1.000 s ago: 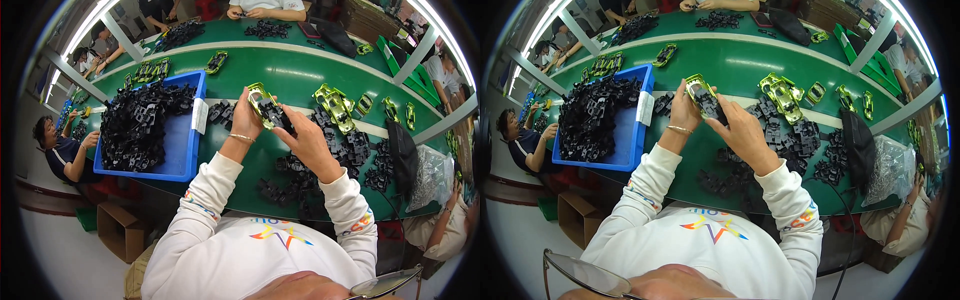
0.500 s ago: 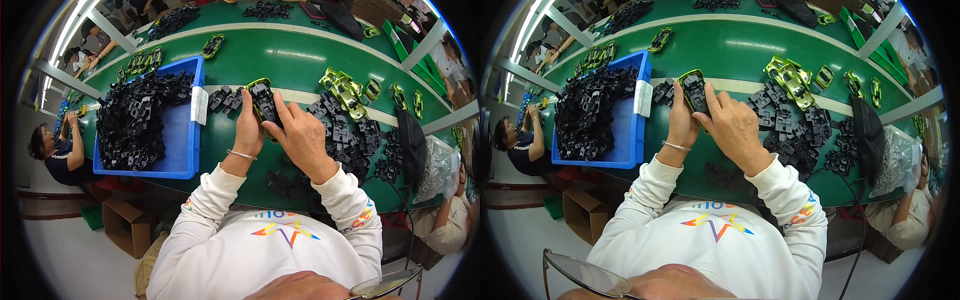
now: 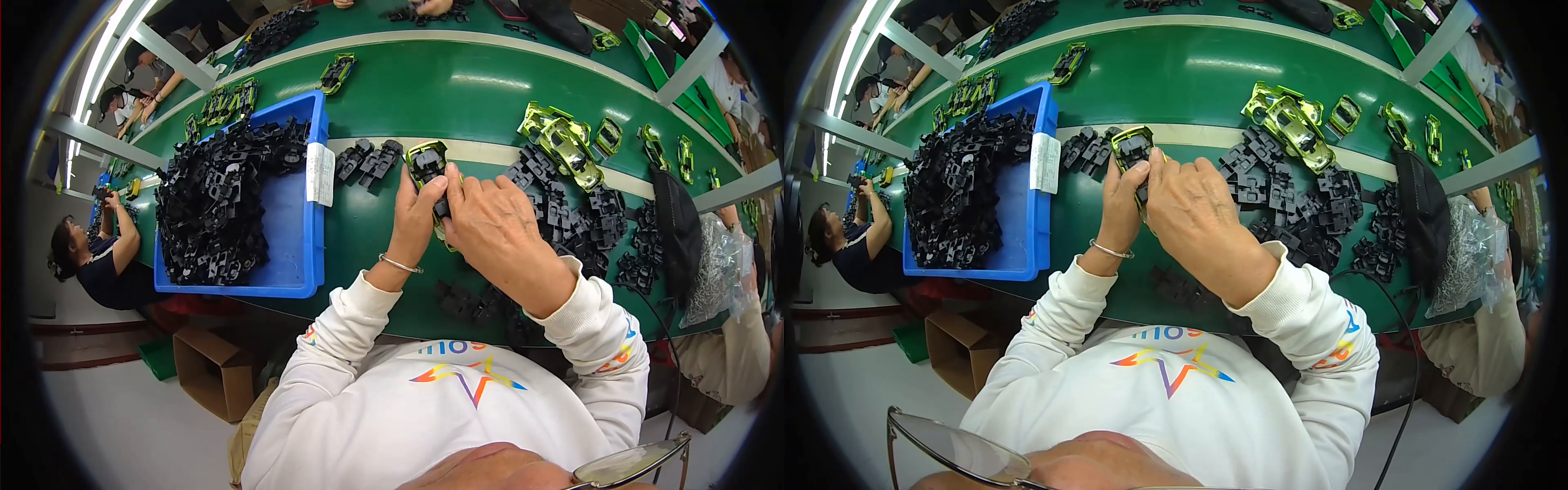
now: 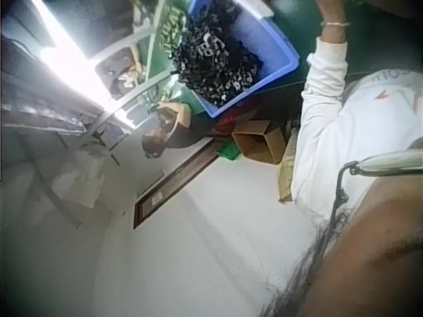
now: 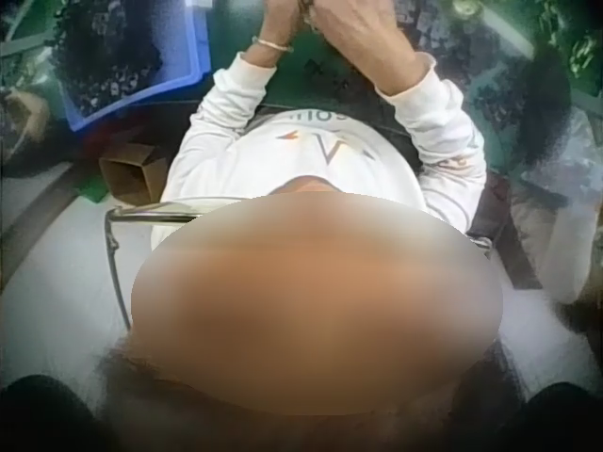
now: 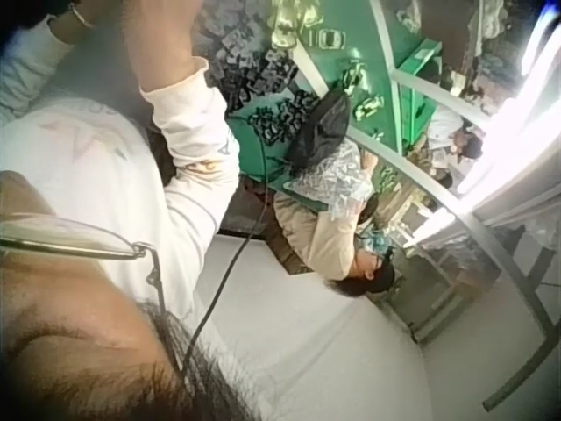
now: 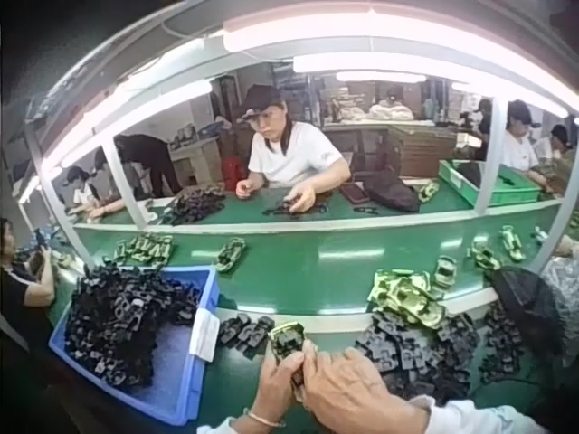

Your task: The person assembles toy cars by picking up car bodies and interior pieces, fitting the pieces into the bodies by hand, and placing the assembled cars onto the assembly line.

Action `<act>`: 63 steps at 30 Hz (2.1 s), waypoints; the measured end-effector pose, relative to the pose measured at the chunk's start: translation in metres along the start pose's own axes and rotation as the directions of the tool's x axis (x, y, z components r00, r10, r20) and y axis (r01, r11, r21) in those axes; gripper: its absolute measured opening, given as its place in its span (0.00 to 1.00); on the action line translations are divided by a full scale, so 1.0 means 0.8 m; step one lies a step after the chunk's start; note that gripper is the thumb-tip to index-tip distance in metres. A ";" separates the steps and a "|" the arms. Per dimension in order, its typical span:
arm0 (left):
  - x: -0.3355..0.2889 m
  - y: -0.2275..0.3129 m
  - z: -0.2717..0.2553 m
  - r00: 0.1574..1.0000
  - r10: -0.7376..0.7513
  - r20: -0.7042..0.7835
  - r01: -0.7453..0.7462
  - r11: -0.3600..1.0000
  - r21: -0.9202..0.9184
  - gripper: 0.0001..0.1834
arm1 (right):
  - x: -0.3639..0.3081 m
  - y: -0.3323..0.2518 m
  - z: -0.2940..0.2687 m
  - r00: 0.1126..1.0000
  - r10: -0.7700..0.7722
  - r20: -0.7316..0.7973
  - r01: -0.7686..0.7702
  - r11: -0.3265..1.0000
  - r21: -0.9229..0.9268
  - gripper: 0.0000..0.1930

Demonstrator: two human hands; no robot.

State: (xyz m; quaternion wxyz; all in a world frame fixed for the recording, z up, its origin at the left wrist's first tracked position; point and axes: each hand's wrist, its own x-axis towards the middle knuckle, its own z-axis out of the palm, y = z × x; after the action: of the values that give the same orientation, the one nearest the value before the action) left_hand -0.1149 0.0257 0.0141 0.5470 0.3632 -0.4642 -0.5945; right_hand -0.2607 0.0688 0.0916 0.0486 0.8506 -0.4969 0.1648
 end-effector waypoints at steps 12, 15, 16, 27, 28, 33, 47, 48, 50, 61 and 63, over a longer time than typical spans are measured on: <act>0.008 0.030 0.005 0.999 -0.012 -0.029 0.006 0.980 -0.197 0.24 | 0.001 0.018 0.017 0.992 0.126 0.025 -0.125 0.890 0.438 0.33; 0.016 0.049 0.008 0.998 0.051 0.037 -0.040 0.967 -0.252 0.38 | 0.001 0.026 0.027 0.948 0.293 0.122 -0.242 0.418 0.876 0.34; 0.018 0.051 0.007 0.998 0.049 0.042 -0.037 0.968 -0.250 0.38 | 0.004 0.026 0.037 0.903 0.372 0.214 -0.285 0.146 0.947 0.34; 0.012 0.053 -0.004 0.986 0.062 0.152 -0.070 0.997 0.044 0.28 | 0.010 0.013 0.060 0.852 0.276 0.446 -0.399 -0.210 0.893 0.18; 0.013 0.056 -0.005 0.990 0.049 0.135 -0.058 0.996 0.067 0.26 | 0.012 0.013 0.061 0.854 0.275 0.442 -0.395 -0.210 0.894 0.18; 0.015 0.049 -0.009 0.990 -0.064 0.130 0.023 0.956 0.293 0.20 | 0.023 0.026 0.083 0.831 0.328 0.449 -0.339 -0.341 0.877 0.19; 0.275 -0.020 -0.089 0.974 0.090 -0.207 0.050 0.808 0.587 0.15 | 0.011 0.094 0.046 0.928 0.220 0.302 -0.361 0.322 0.875 0.24; 0.293 -0.021 -0.095 0.971 0.102 -0.214 0.058 0.773 0.632 0.16 | 0.005 0.107 0.038 0.954 0.220 0.205 -0.291 0.499 0.816 0.21; 0.327 -0.016 -0.129 0.976 0.049 -0.211 0.077 0.832 0.550 0.17 | -0.002 0.136 0.018 0.927 0.364 0.094 -0.329 0.663 0.672 0.17; 0.397 -0.063 -0.185 0.919 0.188 -0.348 0.161 0.625 0.764 0.22 | -0.039 0.232 0.031 0.877 0.452 0.162 -0.465 0.884 0.050 0.39; 0.397 -0.062 -0.201 0.914 0.195 -0.355 0.171 0.609 0.774 0.22 | -0.038 0.238 0.031 0.894 0.422 0.153 -0.435 0.898 0.061 0.39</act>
State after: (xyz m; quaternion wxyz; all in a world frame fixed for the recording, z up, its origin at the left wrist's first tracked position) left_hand -0.0230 -0.3143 -0.0582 0.4170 0.6788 -0.5571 -0.2347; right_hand -0.4324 -0.0075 0.0431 -0.0626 0.7307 -0.6660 0.1362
